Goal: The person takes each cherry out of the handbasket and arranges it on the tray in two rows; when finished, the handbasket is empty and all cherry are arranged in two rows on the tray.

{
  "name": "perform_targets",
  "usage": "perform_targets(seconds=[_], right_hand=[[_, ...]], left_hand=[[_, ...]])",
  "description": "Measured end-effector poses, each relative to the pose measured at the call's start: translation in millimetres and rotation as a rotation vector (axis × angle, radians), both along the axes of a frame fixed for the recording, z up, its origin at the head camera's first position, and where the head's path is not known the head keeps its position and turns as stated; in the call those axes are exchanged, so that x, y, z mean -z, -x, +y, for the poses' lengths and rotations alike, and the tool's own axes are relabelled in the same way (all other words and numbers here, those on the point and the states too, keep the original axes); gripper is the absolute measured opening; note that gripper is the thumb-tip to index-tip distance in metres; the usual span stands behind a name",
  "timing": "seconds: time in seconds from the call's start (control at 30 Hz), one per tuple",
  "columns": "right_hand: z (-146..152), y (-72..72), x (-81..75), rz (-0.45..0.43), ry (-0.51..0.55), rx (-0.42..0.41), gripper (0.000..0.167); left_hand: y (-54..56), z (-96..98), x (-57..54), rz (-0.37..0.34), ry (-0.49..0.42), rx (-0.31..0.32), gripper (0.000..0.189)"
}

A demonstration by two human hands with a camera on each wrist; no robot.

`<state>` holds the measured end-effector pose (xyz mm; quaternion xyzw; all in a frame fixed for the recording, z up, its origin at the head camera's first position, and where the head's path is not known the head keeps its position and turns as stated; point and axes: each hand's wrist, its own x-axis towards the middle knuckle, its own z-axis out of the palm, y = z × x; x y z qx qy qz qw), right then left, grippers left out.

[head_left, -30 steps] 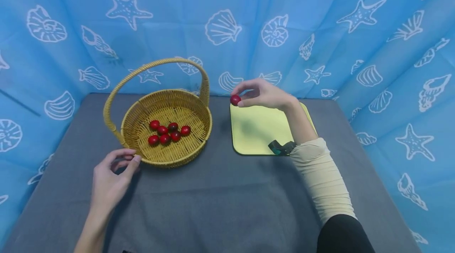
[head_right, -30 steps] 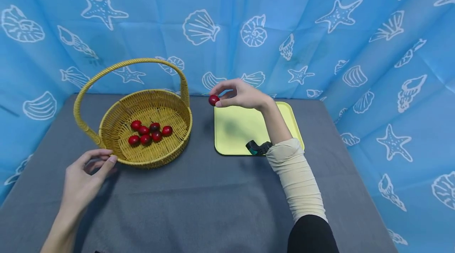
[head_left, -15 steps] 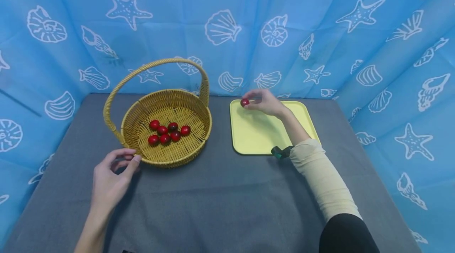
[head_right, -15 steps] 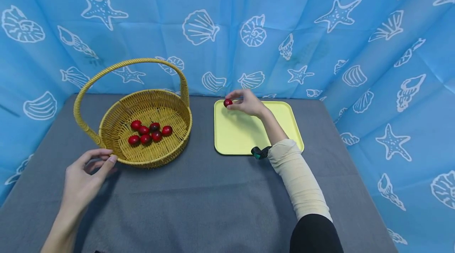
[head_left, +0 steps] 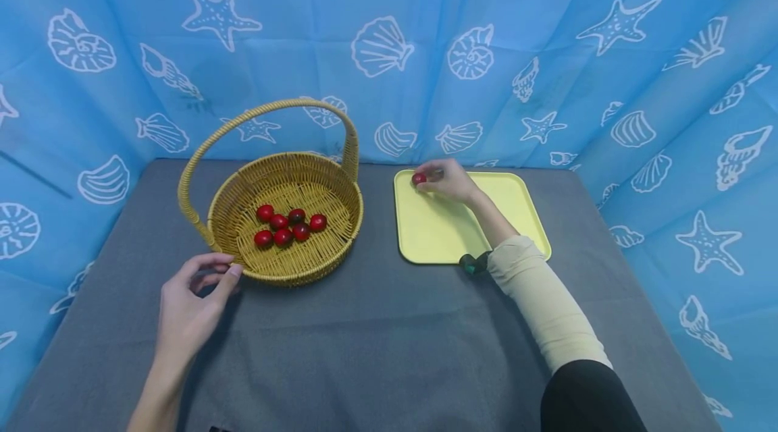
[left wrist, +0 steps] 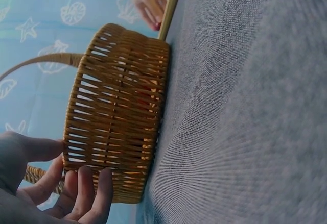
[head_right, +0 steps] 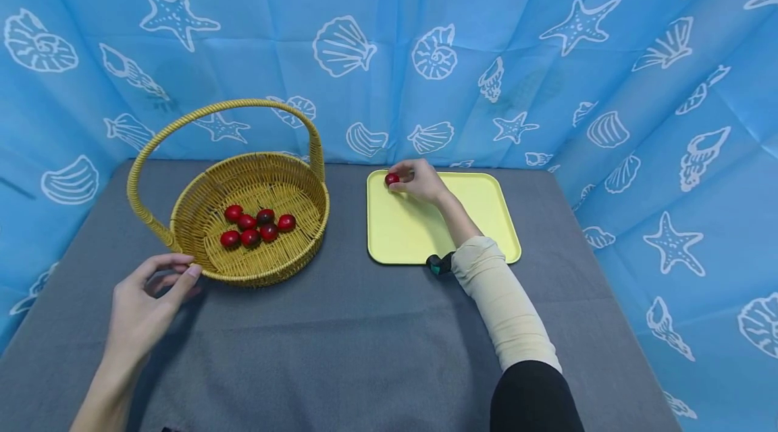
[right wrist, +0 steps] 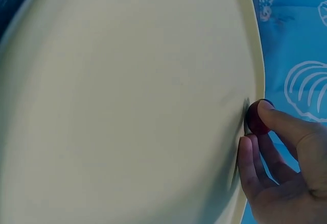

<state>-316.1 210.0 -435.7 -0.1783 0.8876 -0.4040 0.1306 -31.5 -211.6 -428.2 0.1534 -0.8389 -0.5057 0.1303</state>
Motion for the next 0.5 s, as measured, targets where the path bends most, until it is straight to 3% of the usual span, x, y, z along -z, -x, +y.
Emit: perform_targets(seconds=[0.5], right_hand=[[4.8, 3.2, 1.8, -0.008, 0.018, -0.023, 0.044]], left_hand=[[1.5, 0.1, -1.7, -0.018, 0.007, -0.005, 0.029]])
